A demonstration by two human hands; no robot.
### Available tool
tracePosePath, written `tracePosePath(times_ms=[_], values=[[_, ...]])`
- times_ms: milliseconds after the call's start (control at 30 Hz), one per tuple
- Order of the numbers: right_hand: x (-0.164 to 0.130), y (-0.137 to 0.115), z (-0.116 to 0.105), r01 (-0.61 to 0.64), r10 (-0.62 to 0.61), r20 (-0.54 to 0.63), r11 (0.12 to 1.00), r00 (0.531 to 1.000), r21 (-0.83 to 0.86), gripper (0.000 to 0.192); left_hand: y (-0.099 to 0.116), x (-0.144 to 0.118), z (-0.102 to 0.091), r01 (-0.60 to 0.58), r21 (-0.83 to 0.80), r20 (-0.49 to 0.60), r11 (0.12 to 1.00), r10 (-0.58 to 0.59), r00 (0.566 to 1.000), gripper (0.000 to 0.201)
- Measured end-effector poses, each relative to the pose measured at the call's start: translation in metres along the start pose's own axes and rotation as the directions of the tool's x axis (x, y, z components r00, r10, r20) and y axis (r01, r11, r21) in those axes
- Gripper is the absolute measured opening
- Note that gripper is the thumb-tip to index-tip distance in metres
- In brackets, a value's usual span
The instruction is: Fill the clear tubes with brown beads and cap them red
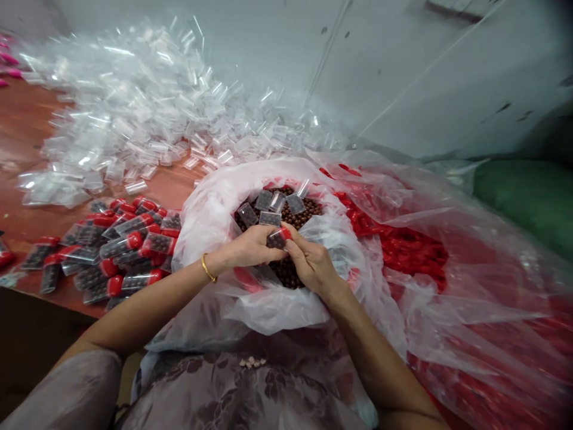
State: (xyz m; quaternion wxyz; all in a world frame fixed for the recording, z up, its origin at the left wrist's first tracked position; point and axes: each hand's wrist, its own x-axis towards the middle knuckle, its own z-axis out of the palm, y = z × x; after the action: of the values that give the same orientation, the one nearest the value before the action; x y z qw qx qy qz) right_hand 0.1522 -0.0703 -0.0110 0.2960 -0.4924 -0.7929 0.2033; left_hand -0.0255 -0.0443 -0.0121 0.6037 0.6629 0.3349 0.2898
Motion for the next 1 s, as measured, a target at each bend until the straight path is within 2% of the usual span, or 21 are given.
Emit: tracePosePath(times_ms=[200, 267, 333, 400, 467, 533, 633, 733, 867, 933, 1000], values=[[0.014, -0.008, -0.021, 0.045, -0.045, -0.008, 0.999, 0.999, -0.031, 0.050, 0.004, 0.001, 0.004, -0.033, -0.111, -0.046, 0.993, 0.028, 0.999, 0.025], [0.027, -0.011, -0.026, 0.051, -0.051, -0.114, 0.999, 0.992, -0.004, 0.053, 0.005, 0.001, 0.004, -0.023, -0.099, 0.004, 0.995, 0.023, 1.000, 0.026], [0.039, -0.013, -0.023, 0.029, -0.007, -0.250, 0.996, 0.968, 0.082, 0.059, 0.005, 0.001, 0.003, -0.024, -0.024, 0.069, 0.999, 0.026, 0.997, 0.024], [0.050, -0.015, -0.012, -0.021, 0.090, -0.276, 0.969, 0.957, 0.245, 0.068, 0.005, 0.001, 0.001, -0.034, 0.059, 0.098, 0.998, 0.028, 0.995, 0.022], [0.057, -0.015, 0.002, -0.076, 0.148, -0.153, 0.915, 0.977, 0.397, 0.082, 0.005, 0.001, 0.000, -0.020, 0.119, 0.100, 0.993, 0.008, 0.995, 0.021], [0.060, -0.014, 0.011, -0.106, 0.117, 0.004, 0.884, 0.993, 0.456, 0.089, 0.005, 0.001, 0.000, 0.002, 0.174, 0.093, 0.985, -0.019, 0.995, 0.016], [0.057, -0.010, 0.015, -0.088, 0.017, 0.169, 0.902, 0.985, 0.422, 0.085, 0.004, 0.002, 0.001, -0.035, 0.325, 0.067, 0.945, 0.014, 0.998, 0.012], [0.047, -0.008, 0.013, -0.015, -0.057, 0.220, 0.950, 0.974, 0.311, 0.082, 0.003, 0.002, 0.004, -0.053, 0.506, 0.080, 0.861, 0.014, 0.997, 0.010], [0.038, -0.016, 0.014, 0.055, -0.076, 0.113, 0.981, 0.991, 0.184, 0.080, 0.003, 0.004, 0.008, -0.076, 0.601, 0.087, 0.795, 0.029, 0.996, 0.007], [0.038, -0.022, 0.009, 0.065, -0.072, 0.023, 0.974, 0.997, 0.218, 0.080, 0.006, 0.004, 0.008, -0.125, 0.561, 0.085, 0.818, 0.093, 0.992, 0.010], [0.040, -0.020, -0.005, 0.062, -0.042, -0.078, 0.959, 0.996, 0.275, 0.082, 0.011, -0.001, 0.005, -0.177, 0.479, 0.026, 0.860, 0.188, 0.982, 0.016]])
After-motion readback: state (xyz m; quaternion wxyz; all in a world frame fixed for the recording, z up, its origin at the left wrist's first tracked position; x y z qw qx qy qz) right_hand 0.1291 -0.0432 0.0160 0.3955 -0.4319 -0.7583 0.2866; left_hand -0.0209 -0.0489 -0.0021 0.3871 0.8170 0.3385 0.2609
